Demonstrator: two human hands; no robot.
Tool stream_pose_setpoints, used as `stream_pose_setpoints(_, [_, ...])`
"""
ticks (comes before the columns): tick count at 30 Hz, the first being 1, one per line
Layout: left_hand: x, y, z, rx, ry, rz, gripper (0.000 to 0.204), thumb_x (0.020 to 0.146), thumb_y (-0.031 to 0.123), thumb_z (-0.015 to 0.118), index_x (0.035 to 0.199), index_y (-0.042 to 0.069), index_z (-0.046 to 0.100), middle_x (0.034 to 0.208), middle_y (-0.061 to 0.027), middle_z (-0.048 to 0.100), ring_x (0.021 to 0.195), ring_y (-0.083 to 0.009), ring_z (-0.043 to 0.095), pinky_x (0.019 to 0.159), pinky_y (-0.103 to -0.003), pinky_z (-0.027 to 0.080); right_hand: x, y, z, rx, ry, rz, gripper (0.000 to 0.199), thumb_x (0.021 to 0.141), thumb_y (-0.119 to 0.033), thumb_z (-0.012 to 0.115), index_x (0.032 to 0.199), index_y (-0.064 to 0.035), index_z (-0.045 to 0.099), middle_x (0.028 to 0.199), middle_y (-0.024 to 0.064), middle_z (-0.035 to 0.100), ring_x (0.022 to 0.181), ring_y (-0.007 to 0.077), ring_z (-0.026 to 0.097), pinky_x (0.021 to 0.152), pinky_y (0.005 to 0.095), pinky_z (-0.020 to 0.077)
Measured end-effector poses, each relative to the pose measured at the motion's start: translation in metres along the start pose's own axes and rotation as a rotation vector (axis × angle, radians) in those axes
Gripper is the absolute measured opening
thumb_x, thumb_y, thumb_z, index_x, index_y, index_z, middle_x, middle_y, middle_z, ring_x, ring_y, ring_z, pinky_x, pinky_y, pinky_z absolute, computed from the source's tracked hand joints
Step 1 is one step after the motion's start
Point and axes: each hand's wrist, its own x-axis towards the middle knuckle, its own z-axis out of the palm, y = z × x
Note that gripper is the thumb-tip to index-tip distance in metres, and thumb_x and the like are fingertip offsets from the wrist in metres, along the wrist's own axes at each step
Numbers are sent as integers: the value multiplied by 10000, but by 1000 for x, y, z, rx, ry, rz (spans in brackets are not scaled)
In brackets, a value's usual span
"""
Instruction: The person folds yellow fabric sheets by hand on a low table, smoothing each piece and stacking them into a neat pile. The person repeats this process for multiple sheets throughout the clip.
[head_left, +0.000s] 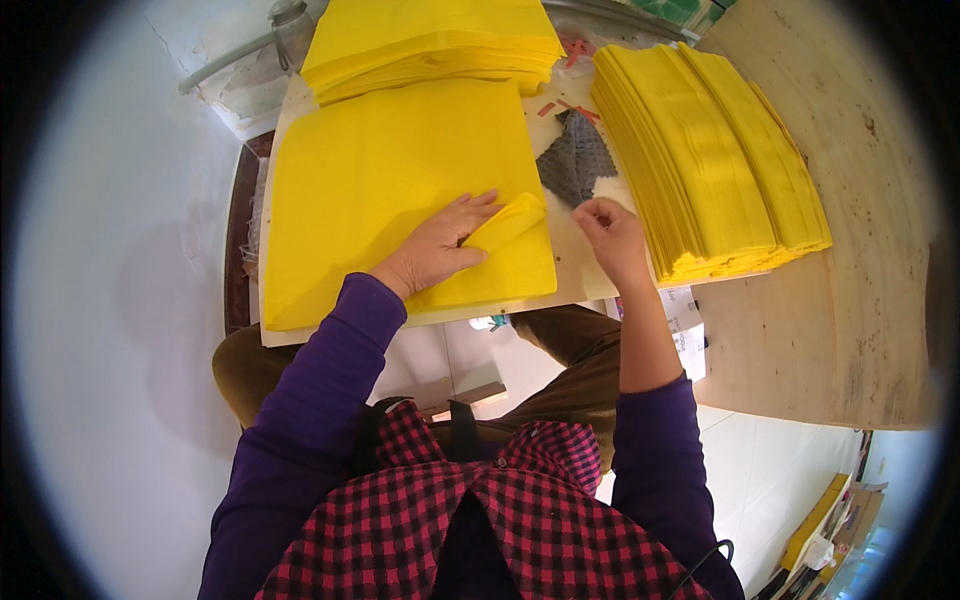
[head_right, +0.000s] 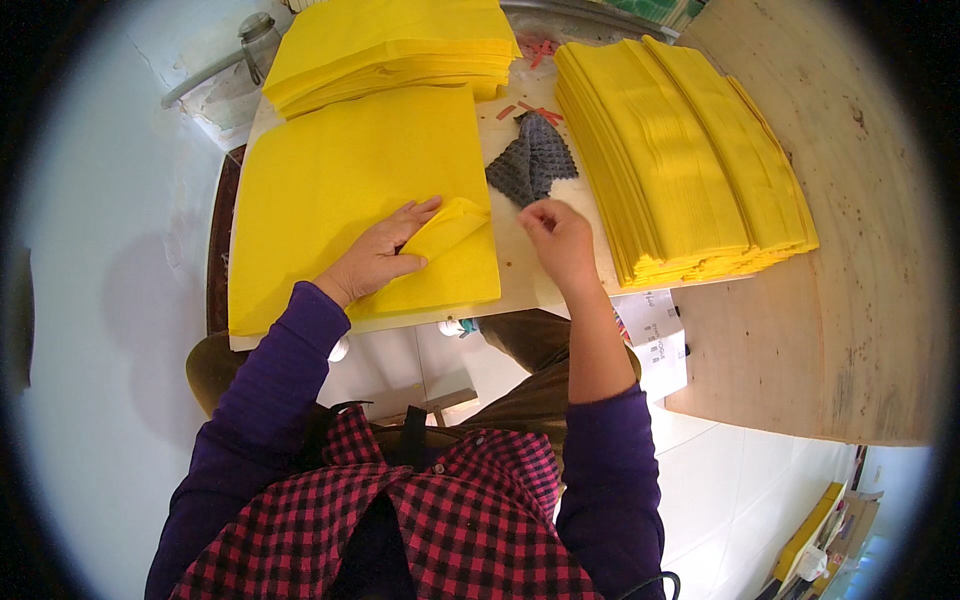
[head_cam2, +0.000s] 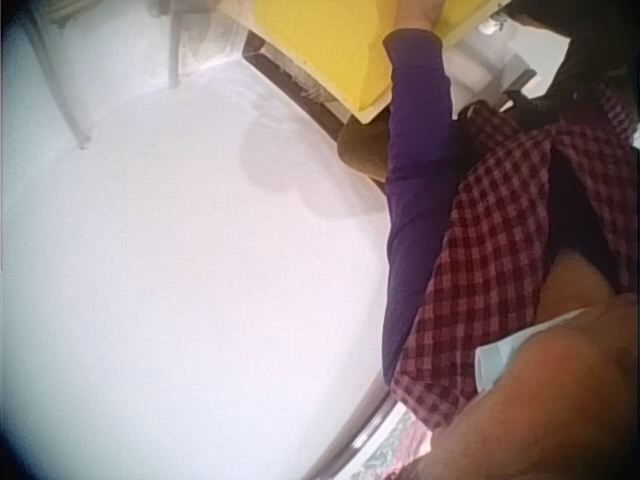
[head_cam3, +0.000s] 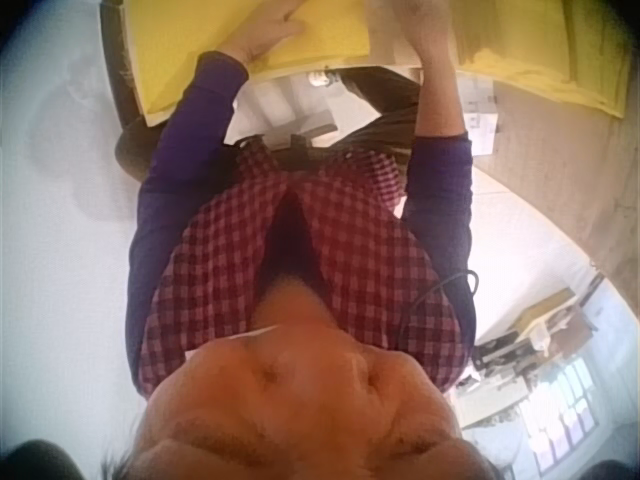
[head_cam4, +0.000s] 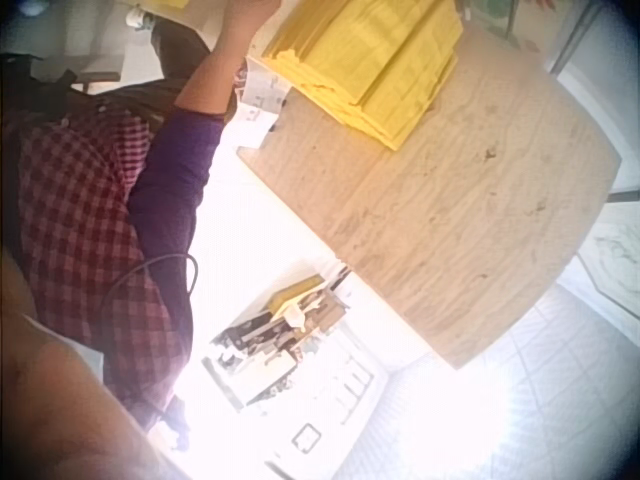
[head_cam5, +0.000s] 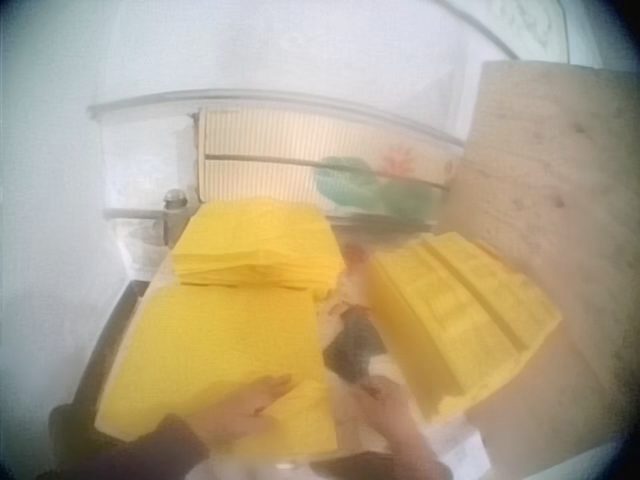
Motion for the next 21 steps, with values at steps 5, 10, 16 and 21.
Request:
stream_pose_setpoints(5, [0,-2,0,15,4,11,595,779,209,553,1344,40,466,1448,-190,377,1363,-328,313,1151,-397,186,31,22,7,-376,176,-47,257,766,-216,729,926,-28,659,868,87,643,780,244,611,719,343,487])
stream_pose_setpoints(10, [-3,-4,0,-21,-17,-37,595,808,190,563,1371,45,439,1487,-149,338,1390,-317,271,1158,-381,143,39,37,12,-465,174,-21,249,795,-214,698,981,-51,673,928,94,655,813,255,623,745,353,493])
stream_pose_setpoints(16, [-2,-6,2,-41,-5,-51,599,809,202,567,1373,47,438,1488,-141,339,1394,-314,263,1159,-386,138,13,24,-3,-37,94,7,156,790,-63,693,945,-52,686,875,25,625,752,126,562,696,241,455])
stream_pose_setpoints(21, [-1,-3,1,8,3,-17,596,786,208,558,1352,52,460,1452,-148,389,1369,-337,303,1148,-408,185,-22,1,-5,253,-348,-89,181,740,-24,749,901,-72,681,860,-52,520,705,50,438,643,188,365])
